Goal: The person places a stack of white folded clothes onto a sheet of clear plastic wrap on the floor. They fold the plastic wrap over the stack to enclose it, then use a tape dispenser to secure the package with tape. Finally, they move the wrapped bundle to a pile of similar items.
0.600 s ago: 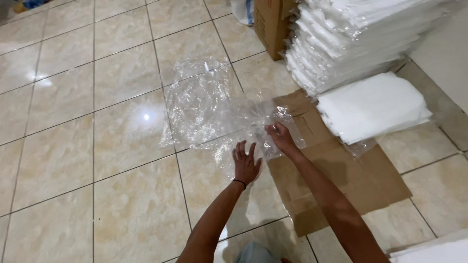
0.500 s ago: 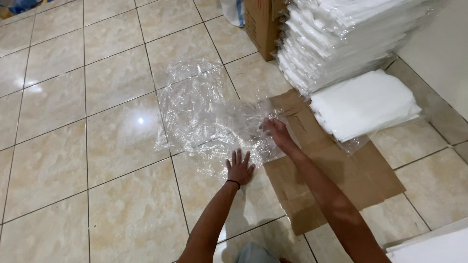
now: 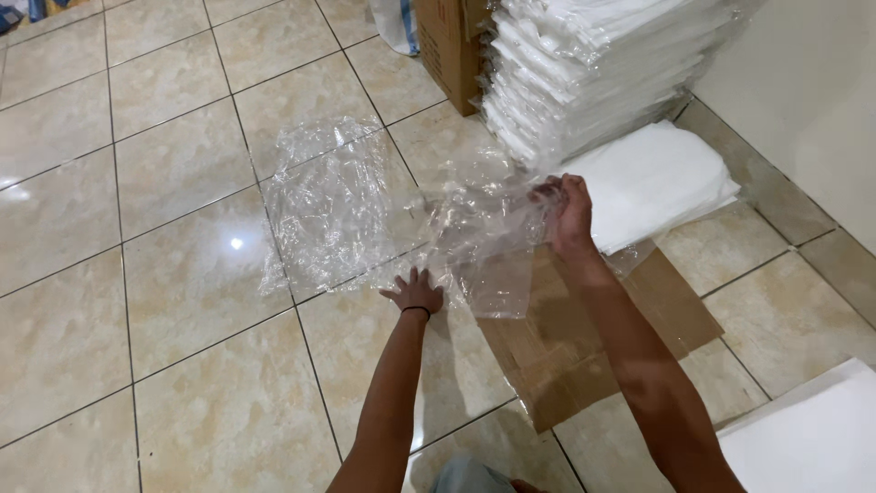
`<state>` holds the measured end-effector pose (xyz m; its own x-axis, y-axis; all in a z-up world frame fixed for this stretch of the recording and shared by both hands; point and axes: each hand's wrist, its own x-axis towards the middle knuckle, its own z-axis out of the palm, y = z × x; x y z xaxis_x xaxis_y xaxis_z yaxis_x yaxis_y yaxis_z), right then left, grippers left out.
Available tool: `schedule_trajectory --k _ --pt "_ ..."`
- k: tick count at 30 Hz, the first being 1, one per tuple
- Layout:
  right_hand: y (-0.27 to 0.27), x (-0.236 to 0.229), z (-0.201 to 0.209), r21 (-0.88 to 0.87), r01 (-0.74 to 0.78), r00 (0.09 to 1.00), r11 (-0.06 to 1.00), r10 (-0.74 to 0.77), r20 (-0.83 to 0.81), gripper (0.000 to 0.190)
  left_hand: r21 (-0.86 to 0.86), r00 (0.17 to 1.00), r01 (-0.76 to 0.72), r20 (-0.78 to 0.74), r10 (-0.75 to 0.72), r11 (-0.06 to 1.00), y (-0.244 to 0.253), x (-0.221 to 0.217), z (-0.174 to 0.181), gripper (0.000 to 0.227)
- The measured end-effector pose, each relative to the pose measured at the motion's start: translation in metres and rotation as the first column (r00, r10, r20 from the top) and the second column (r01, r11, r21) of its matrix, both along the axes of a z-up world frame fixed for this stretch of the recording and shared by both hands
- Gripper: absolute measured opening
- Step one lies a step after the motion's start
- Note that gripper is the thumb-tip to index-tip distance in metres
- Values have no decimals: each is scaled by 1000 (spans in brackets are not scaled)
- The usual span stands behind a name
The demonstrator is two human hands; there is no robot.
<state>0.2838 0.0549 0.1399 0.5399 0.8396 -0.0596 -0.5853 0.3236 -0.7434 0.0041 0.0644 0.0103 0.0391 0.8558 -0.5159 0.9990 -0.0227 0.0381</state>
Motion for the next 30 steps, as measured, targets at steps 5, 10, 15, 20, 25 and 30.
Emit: schedule_trajectory --k 5,10,15,20,25,30 --pt "-20 0 -3 -19 15 988 1000 -12 154 11 68 996 53 -73 -48 996 -15 -2 14 74" --pt "-41 -8 9 -53 -102 993 993 105 61 7 103 993 89 -88 -80 991 -35 10 50 102" --pt "-38 22 -12 34 -239 969 970 241 -60 37 486 955 -13 265 -133 874 -16 17 -22 36" --pt "-44 13 -50 52 -246 963 968 251 -104 70 635 830 -313 544 -122 706 10 44 54 17" --pt "-65 -10 -145 -296 -123 813 947 267 517 76 716 706 -532 670 -232 452 50 57 96 9" --pt "-126 -73 -244 -319 102 -257 942 335 907 71 649 452 -629 753 -478 428 34 70 187 7"
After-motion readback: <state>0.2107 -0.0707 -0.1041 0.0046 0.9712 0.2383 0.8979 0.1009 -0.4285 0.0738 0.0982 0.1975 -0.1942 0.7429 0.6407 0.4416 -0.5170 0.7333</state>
